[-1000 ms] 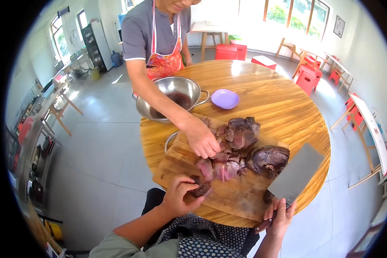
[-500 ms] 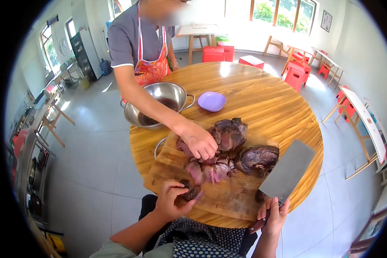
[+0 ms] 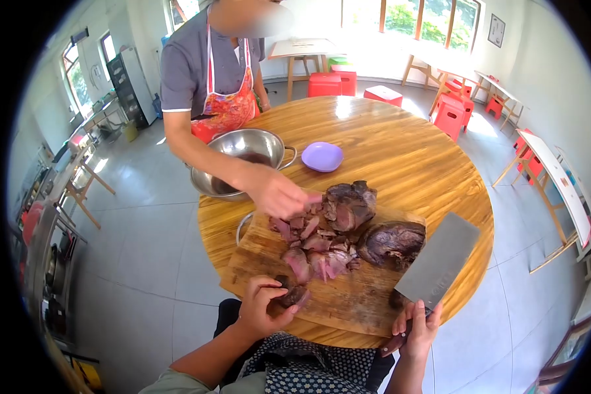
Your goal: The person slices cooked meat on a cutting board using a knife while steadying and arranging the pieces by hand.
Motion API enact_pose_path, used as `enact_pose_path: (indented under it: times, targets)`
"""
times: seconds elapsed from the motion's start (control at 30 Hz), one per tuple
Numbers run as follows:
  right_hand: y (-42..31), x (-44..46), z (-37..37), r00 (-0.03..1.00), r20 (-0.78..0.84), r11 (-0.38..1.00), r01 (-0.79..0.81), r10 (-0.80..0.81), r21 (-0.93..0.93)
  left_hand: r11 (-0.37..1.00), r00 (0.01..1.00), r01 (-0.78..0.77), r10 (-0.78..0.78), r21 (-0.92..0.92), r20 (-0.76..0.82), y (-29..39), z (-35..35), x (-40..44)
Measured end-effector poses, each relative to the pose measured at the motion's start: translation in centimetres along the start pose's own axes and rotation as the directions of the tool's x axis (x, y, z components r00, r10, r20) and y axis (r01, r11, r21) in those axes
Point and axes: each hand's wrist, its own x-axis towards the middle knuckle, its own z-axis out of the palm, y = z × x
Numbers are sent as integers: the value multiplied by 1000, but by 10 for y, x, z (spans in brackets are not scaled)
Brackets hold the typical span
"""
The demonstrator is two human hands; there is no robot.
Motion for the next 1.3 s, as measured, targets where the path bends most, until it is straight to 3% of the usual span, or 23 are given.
enact_pose_path:
  times: [0.97,1.13,1.2,1.3]
  targets:
    - [1,-1,2,1000,-14,998,7,-8,-58,999,998,-17,14,-39,-67,-2,3,0]
    - [-3,-5,7,992,-128,999,11,-8,30,999,997,-7,4,-44,-83,-4,3,-2]
    - [-18,-12,15,995,-101,999,11,-6,43,998,999,-13,9,-69,-50,-6,1,-2]
    - [-31,-16,15,991,99,994,94,-88,-51,995,999,-5,2,-103,-32,-3,-3,1]
